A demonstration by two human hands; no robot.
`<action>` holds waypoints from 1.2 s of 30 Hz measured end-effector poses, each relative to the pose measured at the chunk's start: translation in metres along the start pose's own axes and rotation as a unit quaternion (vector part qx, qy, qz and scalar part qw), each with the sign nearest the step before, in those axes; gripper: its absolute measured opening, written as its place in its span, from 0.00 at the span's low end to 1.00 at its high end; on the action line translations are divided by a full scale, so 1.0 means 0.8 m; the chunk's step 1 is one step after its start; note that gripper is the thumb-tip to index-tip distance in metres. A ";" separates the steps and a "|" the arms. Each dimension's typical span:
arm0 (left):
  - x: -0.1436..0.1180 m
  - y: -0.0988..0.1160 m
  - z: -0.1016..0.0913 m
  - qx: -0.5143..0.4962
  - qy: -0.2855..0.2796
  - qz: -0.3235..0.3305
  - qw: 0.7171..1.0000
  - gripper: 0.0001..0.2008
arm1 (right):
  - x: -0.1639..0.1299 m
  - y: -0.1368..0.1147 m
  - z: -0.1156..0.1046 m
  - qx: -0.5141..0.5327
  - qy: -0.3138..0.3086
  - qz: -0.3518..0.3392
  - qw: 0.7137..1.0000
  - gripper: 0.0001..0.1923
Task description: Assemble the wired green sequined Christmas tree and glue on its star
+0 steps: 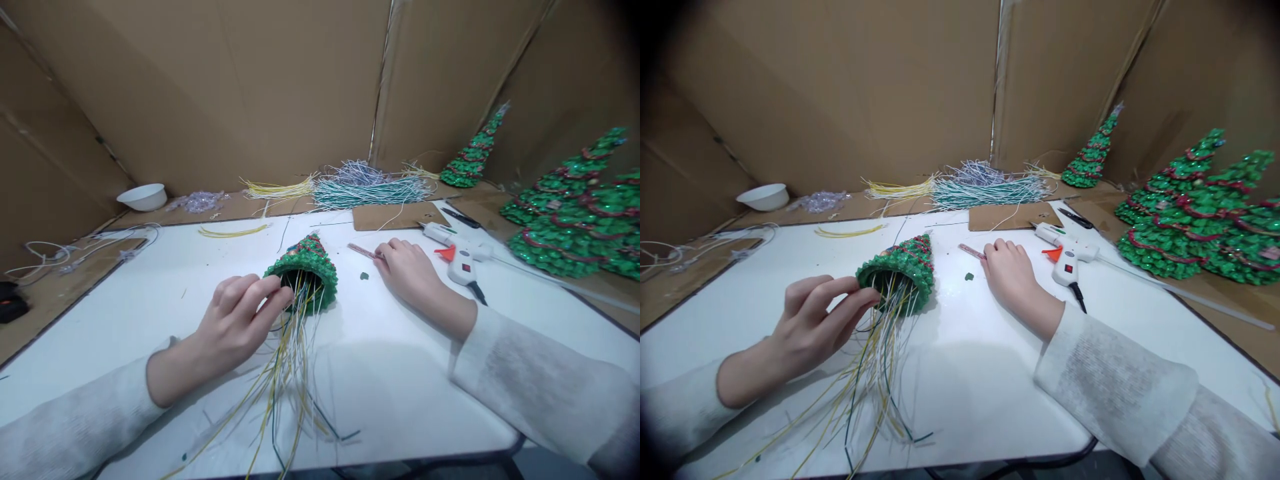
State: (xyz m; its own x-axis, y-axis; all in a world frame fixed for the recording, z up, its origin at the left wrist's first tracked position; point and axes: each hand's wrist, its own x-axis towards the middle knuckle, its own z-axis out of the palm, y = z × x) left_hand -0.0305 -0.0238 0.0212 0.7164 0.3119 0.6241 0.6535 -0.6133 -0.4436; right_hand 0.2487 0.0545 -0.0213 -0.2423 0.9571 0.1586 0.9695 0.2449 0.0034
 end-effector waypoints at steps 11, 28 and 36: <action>-0.012 -0.041 -0.033 -0.150 -0.127 -0.247 0.949 0.12 | 0.001 0.002 0.002 0.000 0.005 -0.006 1.000 0.12; 0.032 0.010 0.020 -0.019 -0.191 -0.256 0.947 0.13 | -0.008 -0.009 -0.006 0.057 0.072 -0.016 0.996 0.15; 0.013 -0.001 0.029 -0.093 -0.168 -0.333 0.923 0.15 | -0.002 -0.053 -0.031 0.173 0.077 -0.237 0.953 0.33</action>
State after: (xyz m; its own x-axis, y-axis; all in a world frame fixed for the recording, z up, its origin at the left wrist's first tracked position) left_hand -0.0181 -0.0032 0.0135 0.2265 0.8534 0.4694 0.9455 -0.3085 0.1046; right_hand 0.2089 0.0387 0.0029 -0.6157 0.6992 0.3635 0.6766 0.7055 -0.2109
